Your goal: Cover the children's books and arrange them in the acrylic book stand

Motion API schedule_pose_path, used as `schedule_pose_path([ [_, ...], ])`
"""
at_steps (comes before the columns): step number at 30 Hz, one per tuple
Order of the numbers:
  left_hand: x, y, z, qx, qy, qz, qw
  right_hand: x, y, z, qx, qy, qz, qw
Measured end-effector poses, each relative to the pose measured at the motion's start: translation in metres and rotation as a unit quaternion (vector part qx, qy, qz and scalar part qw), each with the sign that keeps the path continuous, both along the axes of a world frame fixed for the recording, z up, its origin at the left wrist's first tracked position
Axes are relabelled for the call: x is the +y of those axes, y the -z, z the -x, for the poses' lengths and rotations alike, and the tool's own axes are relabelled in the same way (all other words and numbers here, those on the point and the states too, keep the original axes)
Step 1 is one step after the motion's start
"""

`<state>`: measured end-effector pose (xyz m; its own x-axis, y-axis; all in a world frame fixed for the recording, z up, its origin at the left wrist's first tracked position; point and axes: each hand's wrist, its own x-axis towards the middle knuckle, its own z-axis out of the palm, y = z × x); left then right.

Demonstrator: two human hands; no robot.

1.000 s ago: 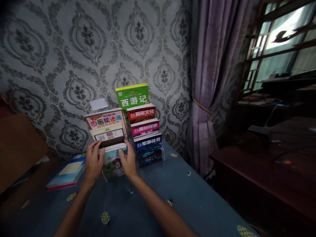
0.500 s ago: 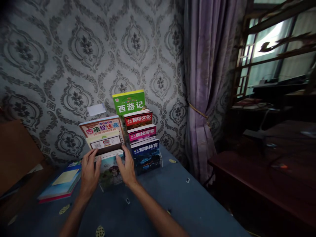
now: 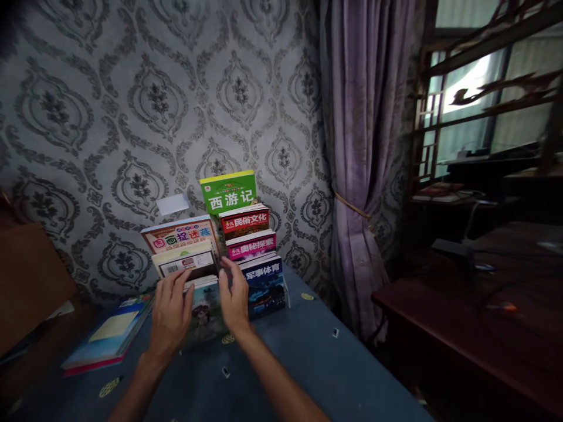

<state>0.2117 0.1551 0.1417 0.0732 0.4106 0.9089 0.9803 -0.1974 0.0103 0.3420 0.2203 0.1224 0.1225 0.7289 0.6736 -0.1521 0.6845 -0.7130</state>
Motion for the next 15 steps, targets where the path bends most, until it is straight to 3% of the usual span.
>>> schedule_pose_path([
  [8,0.019,-0.014,0.002,-0.095,0.052,0.090,0.990,0.030,-0.013,-0.038,0.063,0.062,0.018,0.996],
  [11,0.018,-0.016,0.010,-0.113,0.066,0.102,0.986,0.032,-0.012,-0.035,0.059,0.030,0.018,0.998],
  [15,0.016,-0.018,0.015,-0.109,0.052,0.105,0.987,0.019,-0.008,-0.017,-0.020,-0.058,-0.016,0.998],
])
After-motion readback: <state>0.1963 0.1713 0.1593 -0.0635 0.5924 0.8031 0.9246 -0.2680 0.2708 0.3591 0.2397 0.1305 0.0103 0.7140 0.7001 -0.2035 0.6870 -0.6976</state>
